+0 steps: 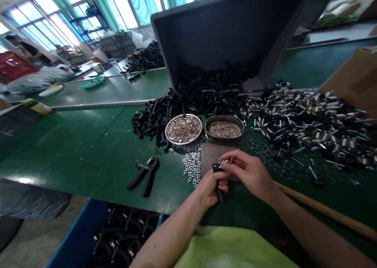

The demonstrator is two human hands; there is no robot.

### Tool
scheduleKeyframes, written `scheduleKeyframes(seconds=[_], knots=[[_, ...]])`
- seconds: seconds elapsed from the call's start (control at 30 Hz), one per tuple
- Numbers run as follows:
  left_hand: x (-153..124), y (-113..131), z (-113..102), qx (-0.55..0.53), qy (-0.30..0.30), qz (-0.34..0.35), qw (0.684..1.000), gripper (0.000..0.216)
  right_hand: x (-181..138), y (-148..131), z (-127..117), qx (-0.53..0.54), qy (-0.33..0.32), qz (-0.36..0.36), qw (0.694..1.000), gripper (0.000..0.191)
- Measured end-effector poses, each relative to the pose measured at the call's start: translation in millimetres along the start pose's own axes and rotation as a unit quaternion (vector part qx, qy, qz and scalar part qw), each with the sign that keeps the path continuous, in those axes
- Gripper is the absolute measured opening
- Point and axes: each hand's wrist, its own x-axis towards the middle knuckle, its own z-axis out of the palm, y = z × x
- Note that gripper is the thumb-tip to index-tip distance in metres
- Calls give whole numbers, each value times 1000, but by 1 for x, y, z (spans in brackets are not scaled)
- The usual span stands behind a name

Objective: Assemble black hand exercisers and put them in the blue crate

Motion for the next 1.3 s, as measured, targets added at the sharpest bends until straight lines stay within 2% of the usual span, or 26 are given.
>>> scheduleKeyframes(seconds=[0.13, 0.27, 0.3, 0.37, 0.43, 0.47, 0.5, 0.57, 0.67, 0.73, 0.87, 0.97, 1.03, 1.13, 1.3], knots=[[1, -2, 2, 82, -33, 18, 996, 30, -2, 3, 1, -84, 9, -34, 996, 14], [-2, -4, 2, 237, -22, 42, 970, 32, -1, 20, 4, -30, 24, 38, 999, 13], [-4, -4, 2, 275, -19, 38, 961, 33, 1, 26, 4, -4, 19, 54, 998, 14], [-8, -3, 0, 323, -27, 20, 946, 35, 8, 41, -1, 28, -30, 65, 997, 18], [-11, -3, -4, 339, -48, 0, 940, 39, 21, 59, -13, -33, -46, 62, 996, 19], [-13, -4, -6, 341, -56, -6, 938, 42, 30, 68, -21, -92, -28, 59, 994, 20], [-14, -4, -8, 341, -61, -8, 938, 45, 39, 78, -29, -171, 29, 55, 983, 19], [-16, -5, -13, 339, -57, -4, 939, 48, 58, 97, -47, -245, 106, 55, 962, 12], [-15, -3, -18, 352, -34, 32, 935, 46, 78, 117, -65, -284, 141, 54, 947, 5], [-13, 1, -20, 359, -21, 61, 931, 45, 83, 122, -69, -294, 147, 49, 943, 8], [-6, 7, -22, 305, 16, 64, 950, 44, 71, 107, -60, -276, 140, 31, 950, 8], [1, 11, -20, 213, 25, 15, 977, 50, 45, 78, -42, -187, 82, -13, 979, 13], [6, 12, -17, 156, 10, -32, 987, 57, 24, 58, -28, -146, 39, -69, 986, 22], [9, 13, -11, 120, -9, -64, 991, 59, 2, 37, -12, -210, 14, -158, 965, 39], [6, 9, -2, 163, -23, -28, 986, 53, -8, 33, -4, -326, 27, -224, 918, 42]])
